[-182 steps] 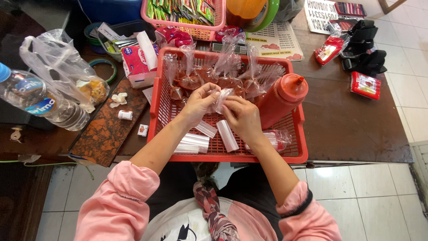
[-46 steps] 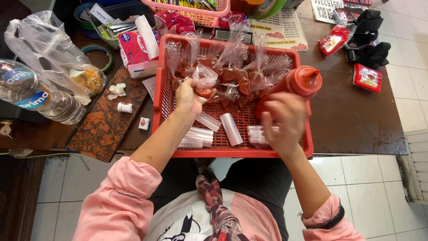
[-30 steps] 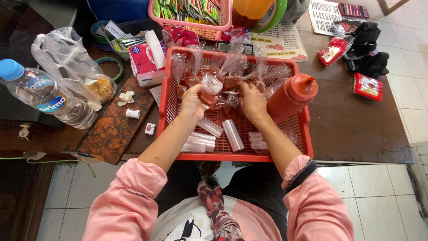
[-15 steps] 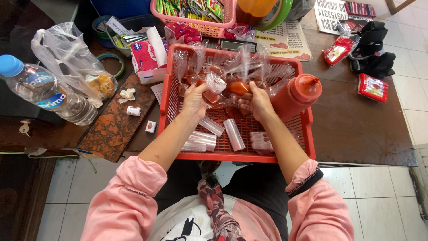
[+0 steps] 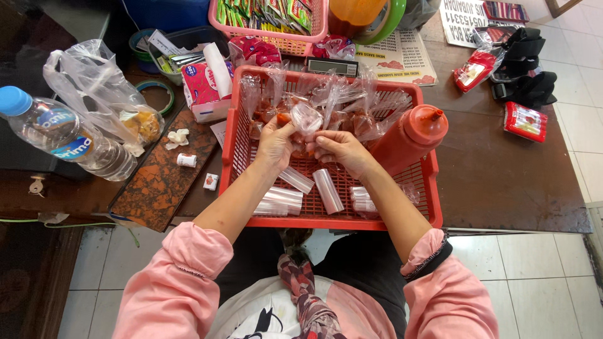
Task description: The person fills small plastic bags with sauce from a red bottle and ties them closed by hand.
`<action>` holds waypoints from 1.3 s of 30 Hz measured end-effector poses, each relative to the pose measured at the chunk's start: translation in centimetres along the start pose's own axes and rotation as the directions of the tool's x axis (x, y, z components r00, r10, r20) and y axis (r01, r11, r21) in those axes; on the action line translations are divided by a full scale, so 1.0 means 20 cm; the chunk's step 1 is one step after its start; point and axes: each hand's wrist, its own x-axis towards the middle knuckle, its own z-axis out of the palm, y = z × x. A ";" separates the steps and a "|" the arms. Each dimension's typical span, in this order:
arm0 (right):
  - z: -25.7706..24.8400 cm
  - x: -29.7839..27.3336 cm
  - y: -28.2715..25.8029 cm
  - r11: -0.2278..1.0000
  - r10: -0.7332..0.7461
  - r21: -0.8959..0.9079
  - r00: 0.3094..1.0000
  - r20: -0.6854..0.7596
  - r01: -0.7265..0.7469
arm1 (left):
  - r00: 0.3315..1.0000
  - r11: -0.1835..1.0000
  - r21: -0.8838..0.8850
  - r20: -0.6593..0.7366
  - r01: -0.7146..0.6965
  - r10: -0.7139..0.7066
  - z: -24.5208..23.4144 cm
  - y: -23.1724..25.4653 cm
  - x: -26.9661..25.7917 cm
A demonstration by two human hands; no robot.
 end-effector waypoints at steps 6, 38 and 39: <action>-0.12 0.05 0.05 0.966 -0.059 0.251 0.998 -0.018 0.062 | 0.983 0.983 0.155 0.168 -0.099 0.073 0.16 0.14 -0.25; 0.12 -0.12 -0.21 0.587 -0.770 -0.628 0.593 -0.238 0.511 | 0.726 0.167 0.720 0.602 -0.673 0.331 0.17 0.09 -0.29; 0.14 -0.14 -0.23 0.551 -0.784 -0.645 0.594 -0.181 0.530 | 0.724 0.183 0.704 0.636 -0.686 0.267 0.18 0.12 -0.31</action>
